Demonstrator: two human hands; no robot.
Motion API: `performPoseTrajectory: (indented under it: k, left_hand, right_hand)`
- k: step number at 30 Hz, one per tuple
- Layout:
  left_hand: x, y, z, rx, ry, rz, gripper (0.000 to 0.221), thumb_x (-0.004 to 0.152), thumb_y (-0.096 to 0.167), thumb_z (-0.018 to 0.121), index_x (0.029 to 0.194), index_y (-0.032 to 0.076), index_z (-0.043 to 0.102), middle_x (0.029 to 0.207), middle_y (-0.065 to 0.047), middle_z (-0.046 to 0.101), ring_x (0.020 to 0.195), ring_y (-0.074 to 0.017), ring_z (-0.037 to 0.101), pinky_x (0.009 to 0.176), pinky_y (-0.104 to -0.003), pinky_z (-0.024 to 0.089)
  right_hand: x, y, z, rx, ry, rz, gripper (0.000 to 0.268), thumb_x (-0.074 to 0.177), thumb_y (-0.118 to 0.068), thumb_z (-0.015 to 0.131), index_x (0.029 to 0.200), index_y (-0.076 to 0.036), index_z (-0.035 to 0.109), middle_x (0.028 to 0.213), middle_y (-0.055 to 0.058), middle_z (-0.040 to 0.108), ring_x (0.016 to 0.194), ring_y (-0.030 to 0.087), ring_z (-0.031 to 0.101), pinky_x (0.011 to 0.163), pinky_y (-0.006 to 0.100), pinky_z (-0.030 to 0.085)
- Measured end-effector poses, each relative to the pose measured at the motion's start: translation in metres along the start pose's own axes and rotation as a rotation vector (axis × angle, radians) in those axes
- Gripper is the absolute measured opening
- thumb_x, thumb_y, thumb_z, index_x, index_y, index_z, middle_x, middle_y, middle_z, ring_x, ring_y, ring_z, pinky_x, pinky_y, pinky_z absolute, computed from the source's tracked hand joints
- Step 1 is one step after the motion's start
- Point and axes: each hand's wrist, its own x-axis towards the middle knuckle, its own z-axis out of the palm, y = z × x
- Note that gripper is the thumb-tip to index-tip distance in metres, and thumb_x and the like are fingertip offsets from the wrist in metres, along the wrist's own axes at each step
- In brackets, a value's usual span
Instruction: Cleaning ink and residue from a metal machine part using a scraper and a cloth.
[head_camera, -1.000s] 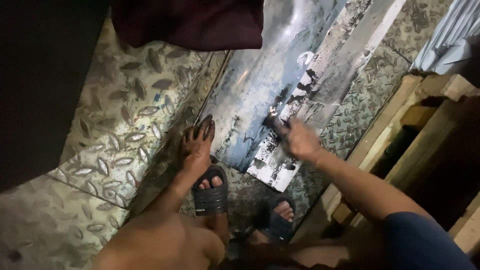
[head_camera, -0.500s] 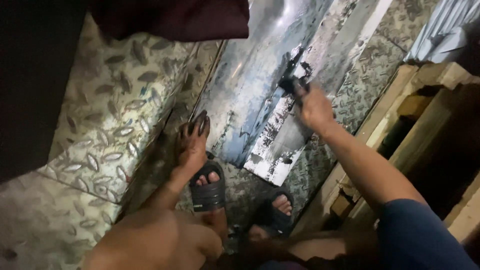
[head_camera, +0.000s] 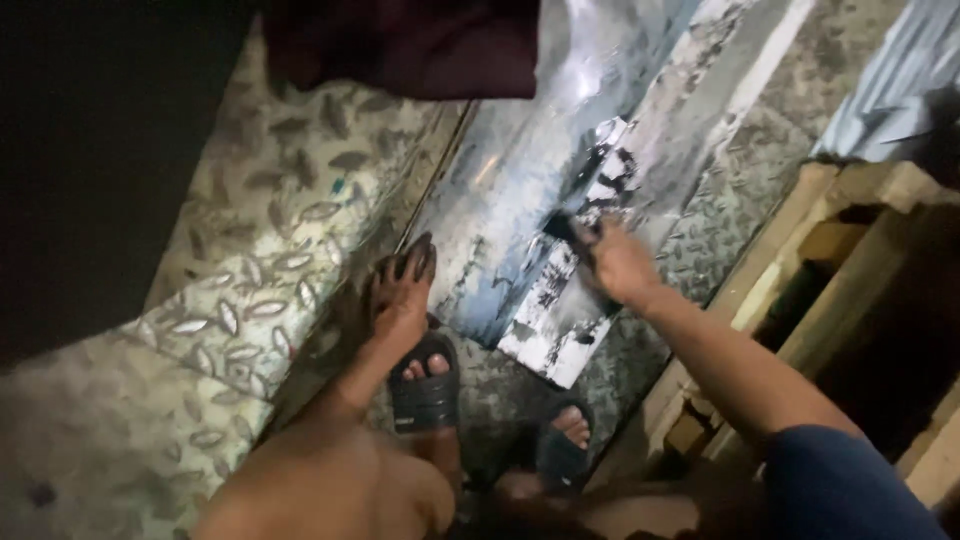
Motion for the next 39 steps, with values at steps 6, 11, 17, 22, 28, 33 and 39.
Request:
performPoseTrajectory:
  k: [6, 11, 17, 22, 28, 33, 39]
  left_hand:
    - [-0.004, 0.008, -0.001, 1.793, -0.205, 0.275, 0.067, 0.107, 0.037, 0.029, 0.172, 0.022, 0.018, 0.179, -0.008, 0.015, 0.157, -0.0373, 0.027, 0.121, -0.059, 0.028]
    - [-0.015, 0.000, -0.004, -0.061, 0.278, 0.146, 0.067, 0.082, 0.027, 0.078, 0.147, 0.028, 0.061, 0.155, -0.004, 0.055, 0.132, -0.0409, 0.052, 0.088, -0.061, 0.054]
    - [-0.036, 0.017, -0.075, -0.170, 0.148, -0.049, 0.058, 0.104, 0.028, 0.060, 0.160, 0.032, 0.042, 0.168, 0.006, 0.038, 0.130, -0.0235, 0.050, 0.091, -0.042, 0.049]
    - [-0.021, 0.008, 0.036, -0.118, 0.207, 0.049, 0.092, 0.076, 0.016, 0.085, 0.159, 0.025, 0.047, 0.163, -0.005, 0.048, 0.137, -0.0385, 0.049, 0.096, -0.055, 0.050]
    - [-0.016, 0.009, 0.009, -0.584, 0.307, -0.034, 0.135, 0.047, 0.048, 0.091, 0.166, 0.029, 0.030, 0.163, -0.005, 0.038, 0.141, -0.0347, 0.042, 0.104, -0.051, 0.045]
    - [-0.017, 0.003, 0.007, -0.099, 0.171, 0.110, 0.124, 0.054, 0.013, 0.094, 0.164, 0.020, 0.037, 0.163, -0.012, 0.043, 0.137, -0.0416, 0.049, 0.095, -0.057, 0.054]
    - [-0.031, 0.009, -0.044, -0.034, 0.286, 0.077, 0.112, 0.067, 0.019, 0.094, 0.165, 0.019, 0.039, 0.159, -0.008, 0.049, 0.140, -0.0361, 0.048, 0.103, -0.053, 0.049]
  right_hand:
    - [-0.015, -0.048, -0.087, 0.830, -0.242, 0.689, 0.018, 0.105, -0.013, 0.054, 0.117, 0.001, 0.056, 0.089, 0.007, 0.061, 0.061, 0.019, 0.053, 0.049, 0.032, 0.047]
    - [-0.001, -0.018, -0.028, 0.003, 0.087, 0.213, 0.067, 0.086, -0.050, 0.069, 0.142, -0.015, 0.062, 0.138, 0.019, 0.058, 0.117, 0.039, 0.063, 0.090, 0.055, 0.059]
    - [-0.007, -0.080, -0.056, 0.290, 0.064, 0.030, 0.060, 0.094, -0.039, 0.057, 0.145, -0.008, 0.058, 0.137, 0.019, 0.061, 0.104, 0.036, 0.069, 0.087, 0.040, 0.059]
    - [0.036, -0.101, -0.074, 0.746, -0.053, 0.475, 0.065, 0.105, -0.051, 0.034, 0.131, 0.007, 0.048, 0.098, 0.018, 0.058, 0.068, 0.027, 0.058, 0.057, 0.045, 0.055]
    - [0.043, -0.081, 0.026, 0.053, 0.176, -0.068, 0.057, 0.095, -0.040, 0.064, 0.150, -0.030, 0.055, 0.128, 0.017, 0.056, 0.126, 0.039, 0.057, 0.091, 0.048, 0.060]
    - [0.029, -0.089, 0.024, 0.499, 0.077, -0.074, 0.056, 0.100, -0.035, 0.062, 0.154, -0.025, 0.055, 0.133, 0.019, 0.054, 0.123, 0.037, 0.057, 0.099, 0.037, 0.055]
    - [0.032, -0.075, 0.072, 0.018, 0.080, -0.135, 0.060, 0.097, -0.026, 0.055, 0.156, -0.031, 0.053, 0.147, 0.015, 0.055, 0.140, 0.039, 0.054, 0.103, 0.057, 0.056]
